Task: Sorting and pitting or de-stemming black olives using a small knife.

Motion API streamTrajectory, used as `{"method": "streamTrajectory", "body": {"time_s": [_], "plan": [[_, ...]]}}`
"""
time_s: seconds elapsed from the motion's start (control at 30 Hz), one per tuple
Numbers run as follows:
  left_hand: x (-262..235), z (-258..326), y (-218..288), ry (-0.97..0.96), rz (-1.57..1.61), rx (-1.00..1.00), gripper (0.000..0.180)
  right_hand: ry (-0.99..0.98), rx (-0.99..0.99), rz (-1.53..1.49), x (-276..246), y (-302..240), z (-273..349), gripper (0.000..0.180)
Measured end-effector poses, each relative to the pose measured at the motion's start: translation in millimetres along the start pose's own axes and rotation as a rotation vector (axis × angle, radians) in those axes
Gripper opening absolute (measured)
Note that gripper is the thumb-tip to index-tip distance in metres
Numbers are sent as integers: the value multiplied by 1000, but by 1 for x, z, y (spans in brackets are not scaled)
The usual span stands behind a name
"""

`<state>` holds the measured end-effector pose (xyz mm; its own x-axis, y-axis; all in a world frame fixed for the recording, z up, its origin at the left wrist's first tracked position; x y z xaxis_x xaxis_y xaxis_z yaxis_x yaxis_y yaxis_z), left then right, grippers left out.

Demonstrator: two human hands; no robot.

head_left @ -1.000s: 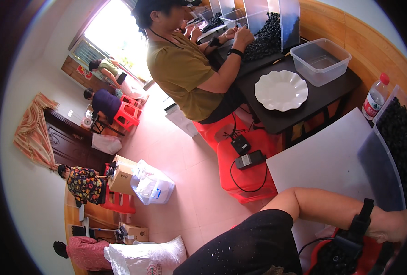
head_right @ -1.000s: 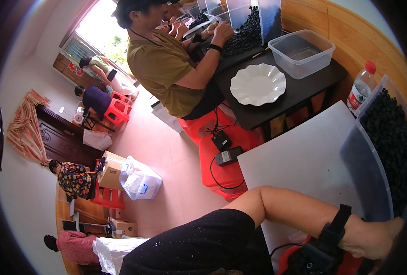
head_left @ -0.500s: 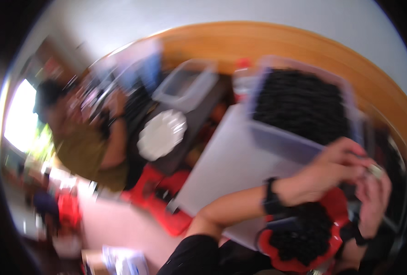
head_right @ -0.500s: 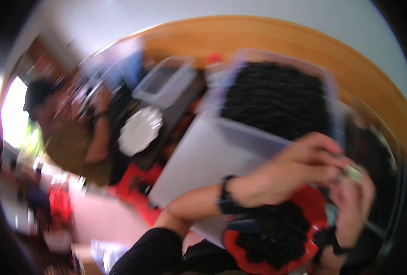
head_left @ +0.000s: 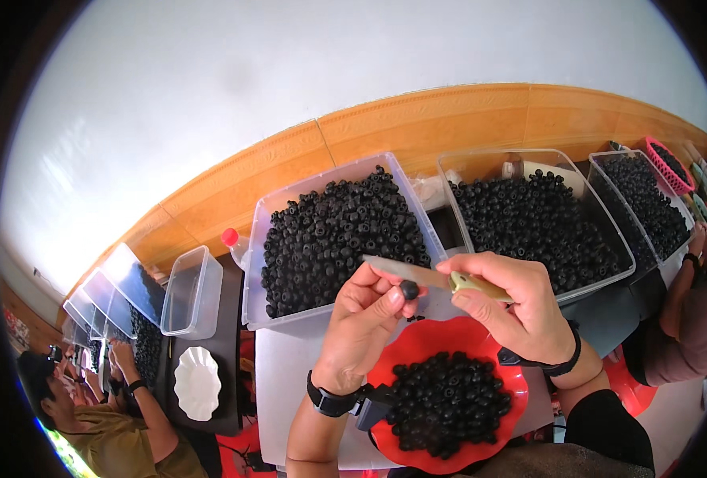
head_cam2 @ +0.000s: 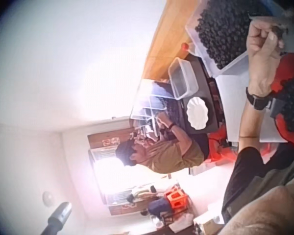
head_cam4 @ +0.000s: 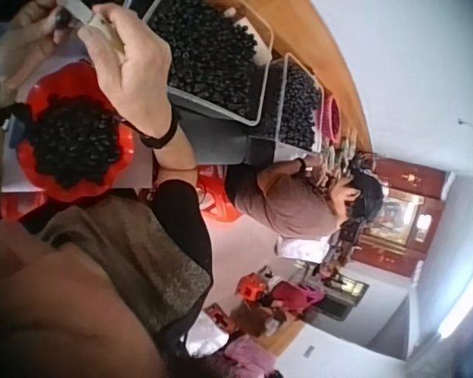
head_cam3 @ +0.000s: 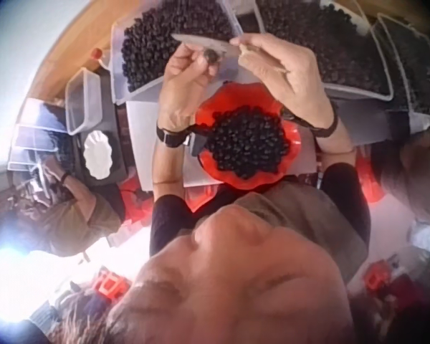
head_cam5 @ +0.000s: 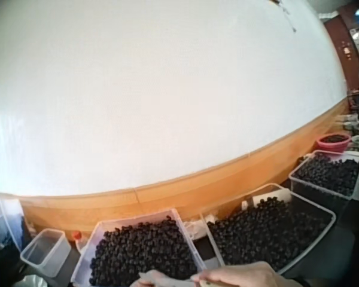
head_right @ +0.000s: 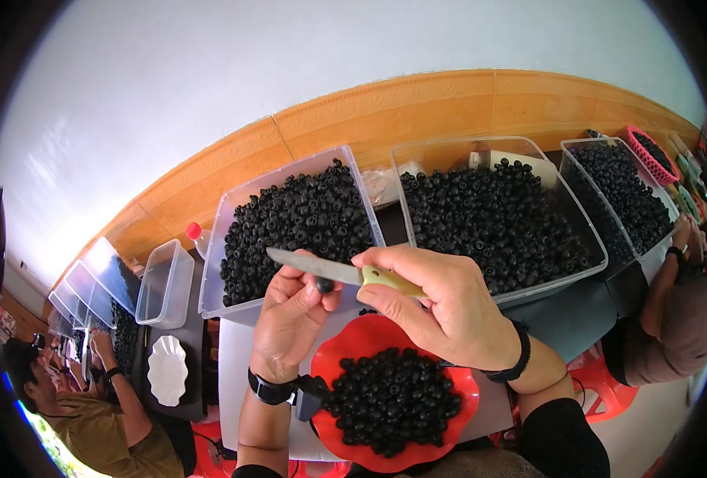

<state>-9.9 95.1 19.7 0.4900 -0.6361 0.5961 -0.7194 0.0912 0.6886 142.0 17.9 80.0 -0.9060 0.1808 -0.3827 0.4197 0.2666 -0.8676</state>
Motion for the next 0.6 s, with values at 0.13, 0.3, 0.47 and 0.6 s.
{"method": "streamTrajectory", "body": {"time_s": [0.13, 0.3, 0.47, 0.6], "plan": [[0, 1, 13, -2, 33, 78, 18, -8, -74, 33, 4, -5, 4, 27], [4, -1, 15, 13, -24, 115, 17, 57, -208, 143, 4, -9, 6, 30], [2, -2, 11, -8, -48, 134, 14, 85, -252, 186, 2, -6, 6, 30], [3, -3, 12, -7, -48, 156, 14, 78, -242, 220, 3, -6, 5, 29]]}}
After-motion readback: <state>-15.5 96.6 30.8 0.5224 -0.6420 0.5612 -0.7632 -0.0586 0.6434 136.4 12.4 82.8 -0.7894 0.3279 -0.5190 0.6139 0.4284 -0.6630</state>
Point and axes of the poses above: each hand's wrist, its own z-axis away from the middle knuckle, its own x-axis out of the palm, y = z × x, the point moved 5 cm from there along -z, towards the middle knuckle, and after that the axes turned 15 degrees about x, right-handed, at the moved point
